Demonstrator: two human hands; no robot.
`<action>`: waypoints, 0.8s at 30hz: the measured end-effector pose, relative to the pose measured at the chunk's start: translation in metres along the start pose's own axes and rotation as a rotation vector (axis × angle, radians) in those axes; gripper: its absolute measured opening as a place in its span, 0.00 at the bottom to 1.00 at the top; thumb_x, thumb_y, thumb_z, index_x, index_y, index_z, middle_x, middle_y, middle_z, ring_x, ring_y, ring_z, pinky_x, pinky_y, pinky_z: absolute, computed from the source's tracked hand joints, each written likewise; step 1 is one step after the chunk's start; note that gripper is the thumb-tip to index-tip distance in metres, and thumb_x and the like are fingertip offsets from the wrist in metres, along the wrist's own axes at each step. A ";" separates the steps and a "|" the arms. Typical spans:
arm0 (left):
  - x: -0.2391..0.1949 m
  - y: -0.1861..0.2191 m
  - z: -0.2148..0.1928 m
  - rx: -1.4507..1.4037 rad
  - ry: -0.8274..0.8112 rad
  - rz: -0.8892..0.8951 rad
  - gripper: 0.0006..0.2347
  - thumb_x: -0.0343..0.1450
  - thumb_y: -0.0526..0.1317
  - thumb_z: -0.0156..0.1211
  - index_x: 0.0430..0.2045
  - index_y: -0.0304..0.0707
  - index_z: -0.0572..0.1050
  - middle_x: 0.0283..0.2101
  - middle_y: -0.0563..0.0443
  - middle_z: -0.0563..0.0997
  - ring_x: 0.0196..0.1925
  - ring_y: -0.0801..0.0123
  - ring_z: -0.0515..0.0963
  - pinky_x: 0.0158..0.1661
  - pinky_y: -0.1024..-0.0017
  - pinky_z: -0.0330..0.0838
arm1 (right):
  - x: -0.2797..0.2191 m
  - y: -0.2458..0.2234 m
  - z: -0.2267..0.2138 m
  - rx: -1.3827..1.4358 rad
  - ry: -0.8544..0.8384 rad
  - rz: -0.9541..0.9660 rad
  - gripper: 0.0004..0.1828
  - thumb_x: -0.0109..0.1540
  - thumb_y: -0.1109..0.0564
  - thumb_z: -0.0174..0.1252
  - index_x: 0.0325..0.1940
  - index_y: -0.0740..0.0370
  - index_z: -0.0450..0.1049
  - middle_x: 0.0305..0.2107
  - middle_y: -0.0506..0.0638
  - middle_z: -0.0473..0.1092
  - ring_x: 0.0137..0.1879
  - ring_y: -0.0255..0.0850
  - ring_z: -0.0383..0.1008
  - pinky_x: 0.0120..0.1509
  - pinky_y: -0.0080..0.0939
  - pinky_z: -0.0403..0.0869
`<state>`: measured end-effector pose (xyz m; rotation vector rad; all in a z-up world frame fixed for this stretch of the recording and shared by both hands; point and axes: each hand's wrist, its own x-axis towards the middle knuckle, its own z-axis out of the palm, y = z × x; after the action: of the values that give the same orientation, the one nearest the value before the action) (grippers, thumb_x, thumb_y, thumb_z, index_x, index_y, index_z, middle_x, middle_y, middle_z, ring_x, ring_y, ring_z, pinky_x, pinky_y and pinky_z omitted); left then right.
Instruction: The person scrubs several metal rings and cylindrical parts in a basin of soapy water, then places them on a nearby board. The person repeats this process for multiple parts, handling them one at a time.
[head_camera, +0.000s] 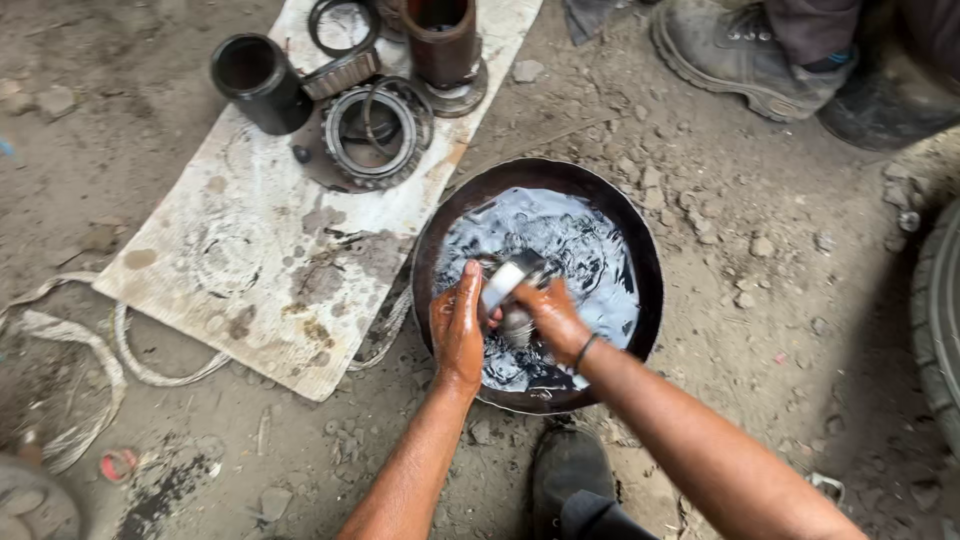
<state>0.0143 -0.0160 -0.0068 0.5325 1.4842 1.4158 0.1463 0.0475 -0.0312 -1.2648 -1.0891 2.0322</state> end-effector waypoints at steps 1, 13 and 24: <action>-0.002 -0.001 0.002 -0.070 -0.003 0.012 0.22 0.75 0.58 0.56 0.29 0.35 0.81 0.24 0.55 0.75 0.27 0.76 0.72 0.29 0.75 0.65 | -0.004 0.014 0.003 0.186 -0.048 0.148 0.16 0.64 0.50 0.64 0.44 0.67 0.76 0.32 0.52 0.78 0.34 0.39 0.78 0.37 0.39 0.77; 0.027 -0.003 -0.006 0.249 -0.019 -0.122 0.17 0.66 0.53 0.68 0.35 0.38 0.79 0.37 0.47 0.82 0.42 0.66 0.79 0.48 0.61 0.72 | -0.031 -0.004 -0.043 -0.002 -0.047 0.402 0.21 0.56 0.42 0.67 0.43 0.59 0.78 0.24 0.46 0.75 0.25 0.35 0.75 0.30 0.33 0.77; 0.033 0.036 -0.021 1.182 0.031 0.006 0.16 0.74 0.48 0.61 0.34 0.29 0.80 0.36 0.32 0.83 0.39 0.45 0.85 0.41 0.55 0.75 | -0.026 -0.031 -0.079 0.235 0.015 0.184 0.19 0.58 0.60 0.61 0.52 0.71 0.76 0.45 0.57 0.80 0.40 0.44 0.83 0.43 0.43 0.81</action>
<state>-0.0283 0.0099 0.0116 1.2046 2.2552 0.3980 0.2289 0.0741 -0.0118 -1.2941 -0.7238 2.2065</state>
